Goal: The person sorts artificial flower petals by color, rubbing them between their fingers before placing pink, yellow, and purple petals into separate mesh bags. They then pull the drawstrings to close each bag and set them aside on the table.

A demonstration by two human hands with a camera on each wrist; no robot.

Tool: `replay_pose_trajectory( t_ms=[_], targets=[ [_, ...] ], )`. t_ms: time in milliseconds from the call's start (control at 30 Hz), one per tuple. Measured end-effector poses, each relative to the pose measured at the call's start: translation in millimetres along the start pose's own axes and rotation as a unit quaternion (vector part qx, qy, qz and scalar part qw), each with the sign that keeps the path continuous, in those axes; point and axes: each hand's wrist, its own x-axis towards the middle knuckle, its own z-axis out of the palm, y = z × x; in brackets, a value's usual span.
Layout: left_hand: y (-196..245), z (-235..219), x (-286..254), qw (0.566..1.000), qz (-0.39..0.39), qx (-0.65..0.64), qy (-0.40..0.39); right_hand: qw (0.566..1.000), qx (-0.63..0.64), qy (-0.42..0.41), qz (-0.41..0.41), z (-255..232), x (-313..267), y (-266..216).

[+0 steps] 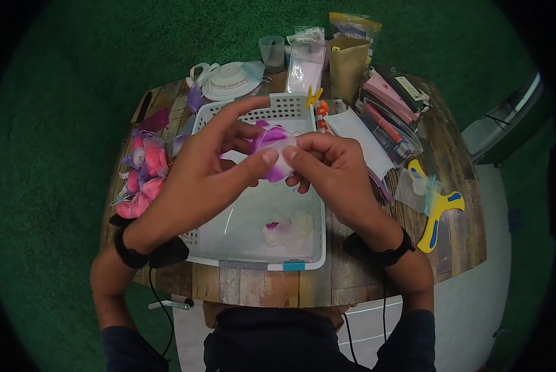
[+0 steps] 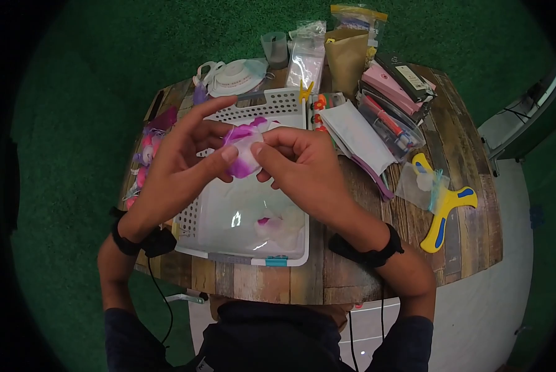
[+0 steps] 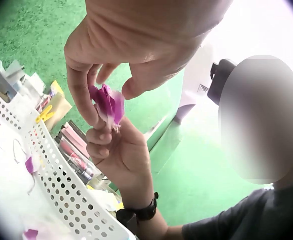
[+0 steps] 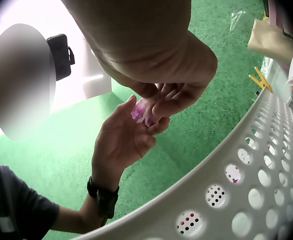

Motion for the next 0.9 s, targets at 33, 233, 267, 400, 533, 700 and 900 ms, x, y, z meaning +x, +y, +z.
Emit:
replay_pose_trajectory(
  t_ms=[33, 233, 267, 400, 533, 700, 900],
  targets=[
    [-0.8, -2.6, 4.1, 0.994, -0.066, -0.087, -0.030, 1.000, -0.016, -0.013, 0.006, 0.8, -1.1, -1.1],
    [-6.2, -11.7, 13.5, 0.993, -0.077, -0.048, -0.076, 0.997, -0.052, -0.050, -0.019, -1.9, -1.2, 0.5],
    [-7.3, -12.9, 14.5, 0.993, -0.078, -0.048, -0.078, 0.997, -0.051, -0.049, -0.018, -2.6, -1.4, 0.5],
    [-10.0, -14.9, 17.2, 0.990, -0.095, -0.037, -0.101, 0.997, -0.051, -0.059, -0.012, -2.1, -0.2, 2.7],
    [-15.7, -14.1, 19.2, 0.986, -0.108, -0.104, -0.075, 0.999, -0.022, -0.026, 0.021, -0.5, -0.4, -0.9],
    [-17.2, -8.5, 19.0, 0.992, -0.067, -0.087, -0.060, 0.998, -0.053, -0.004, -0.028, 3.6, 0.5, -3.4],
    [-11.8, -4.3, 20.4, 0.993, -0.065, -0.045, -0.086, 0.994, -0.099, -0.031, -0.028, -7.4, 5.1, 1.4]
  ],
)
